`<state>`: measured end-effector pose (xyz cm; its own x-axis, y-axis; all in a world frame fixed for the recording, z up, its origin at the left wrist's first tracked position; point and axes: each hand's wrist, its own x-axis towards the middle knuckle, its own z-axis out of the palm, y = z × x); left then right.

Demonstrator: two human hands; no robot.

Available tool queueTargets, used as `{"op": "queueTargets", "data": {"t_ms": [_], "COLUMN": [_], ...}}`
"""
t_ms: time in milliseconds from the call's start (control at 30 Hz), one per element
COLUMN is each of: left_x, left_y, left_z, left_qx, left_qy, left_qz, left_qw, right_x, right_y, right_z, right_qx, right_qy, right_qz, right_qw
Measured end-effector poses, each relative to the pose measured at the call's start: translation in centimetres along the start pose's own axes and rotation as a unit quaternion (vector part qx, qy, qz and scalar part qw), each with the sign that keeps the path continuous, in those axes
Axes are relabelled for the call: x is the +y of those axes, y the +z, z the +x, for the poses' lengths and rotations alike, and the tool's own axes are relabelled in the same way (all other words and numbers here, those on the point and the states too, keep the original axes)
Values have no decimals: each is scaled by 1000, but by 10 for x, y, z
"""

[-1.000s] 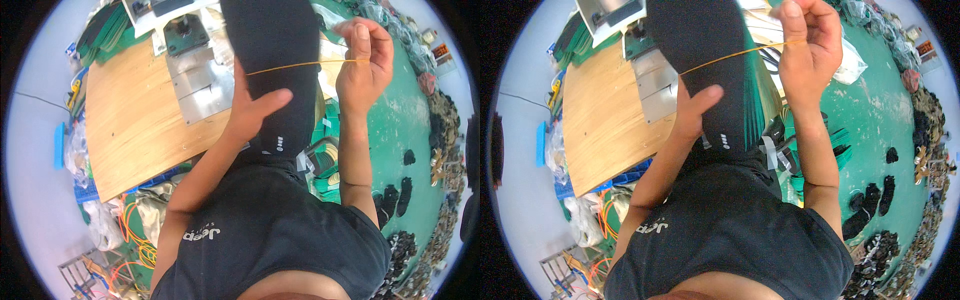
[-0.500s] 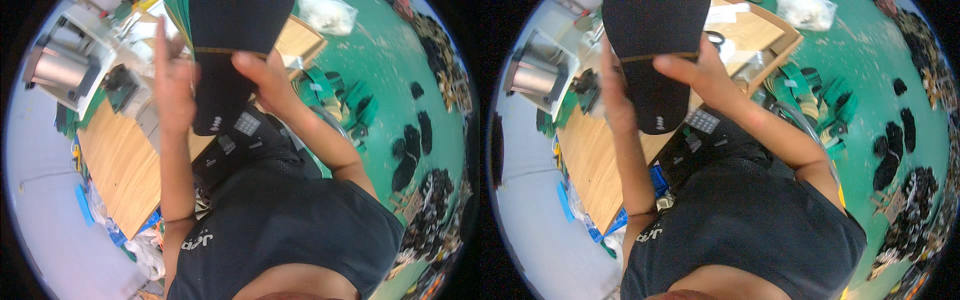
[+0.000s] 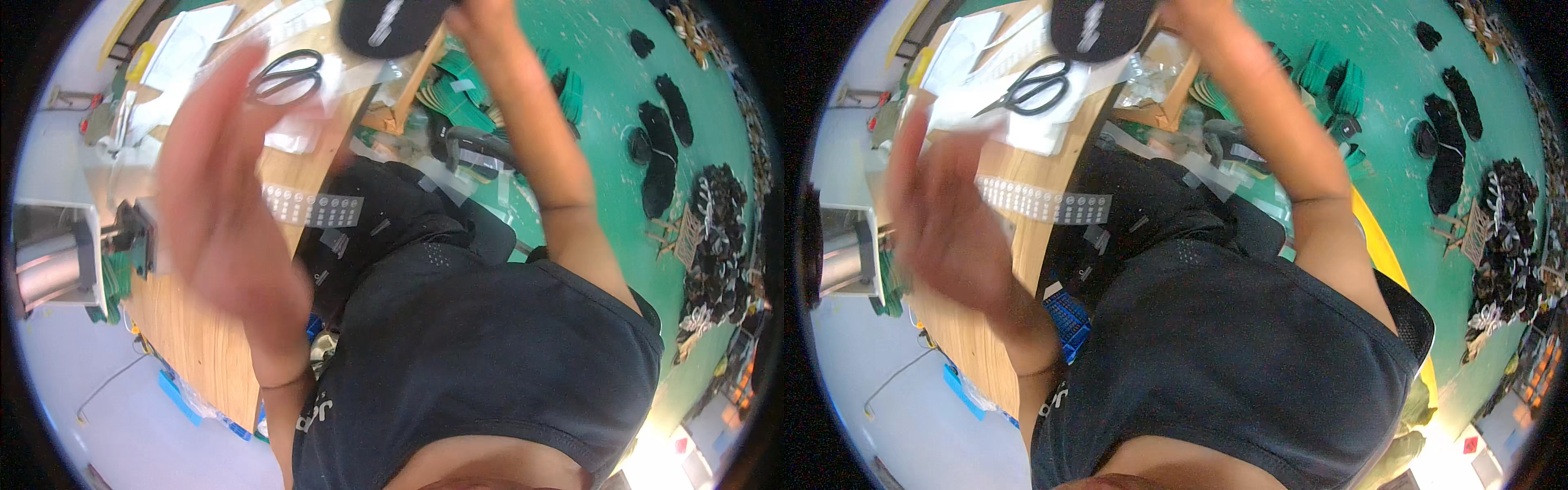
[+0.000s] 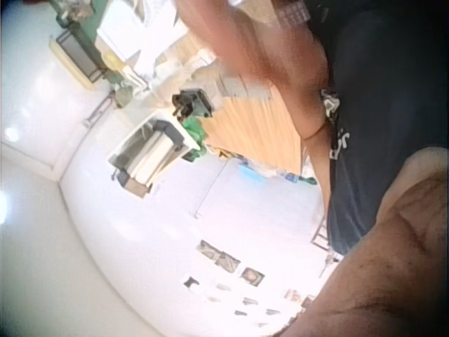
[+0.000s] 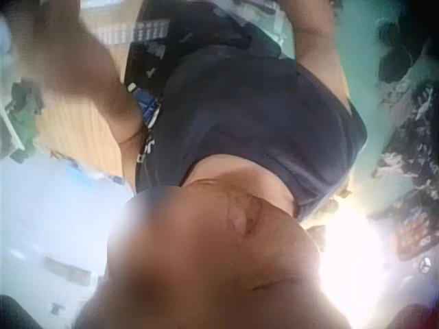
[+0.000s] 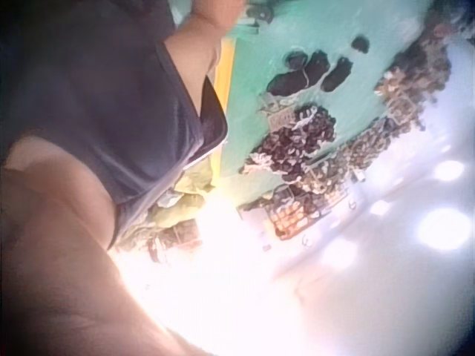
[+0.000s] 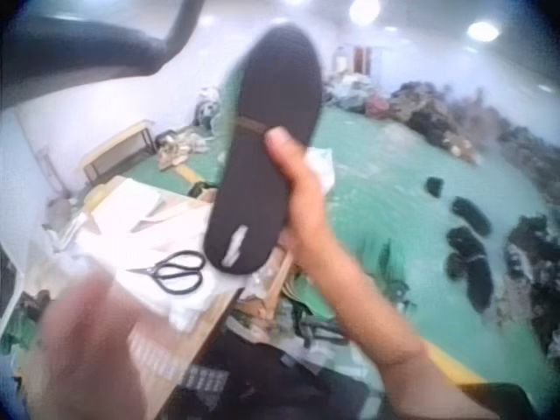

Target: The person cuts a small sticker from a strip using shears and applies it to the heel area of a green and black insole, repeating the process for another insole after untying a bundle.

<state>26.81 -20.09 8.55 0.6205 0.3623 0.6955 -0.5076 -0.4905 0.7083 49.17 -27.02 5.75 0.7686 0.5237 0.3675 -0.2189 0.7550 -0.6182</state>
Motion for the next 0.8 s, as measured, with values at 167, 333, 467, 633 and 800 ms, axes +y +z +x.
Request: {"op": "queueTargets", "data": {"t_ms": [167, 333, 467, 633, 800], "left_x": [62, 57, 51, 38, 38], "left_y": [-38, -6, -7, -12, -15], "left_z": [-7, -2, -3, 0, 10], "left_qx": [-177, -44, -32, -67, -90], "left_qy": [40, 102, 57, 36, -79], "left_qz": [-300, -393, -394, -464, -501], "left_qw": [936, 913, 917, 883, 857], "right_x": [-53, -30, -23, -18, -19], "right_y": [-162, -335, -395, -424, -390], "right_z": [13, -76, -167, -193, -168], "right_qx": [213, 363, 472, 488, 476], "right_qy": [-94, 131, 227, 274, 223], "right_qz": [-224, -219, -265, -296, -294], "right_qw": [946, 896, 810, 774, 798]}}
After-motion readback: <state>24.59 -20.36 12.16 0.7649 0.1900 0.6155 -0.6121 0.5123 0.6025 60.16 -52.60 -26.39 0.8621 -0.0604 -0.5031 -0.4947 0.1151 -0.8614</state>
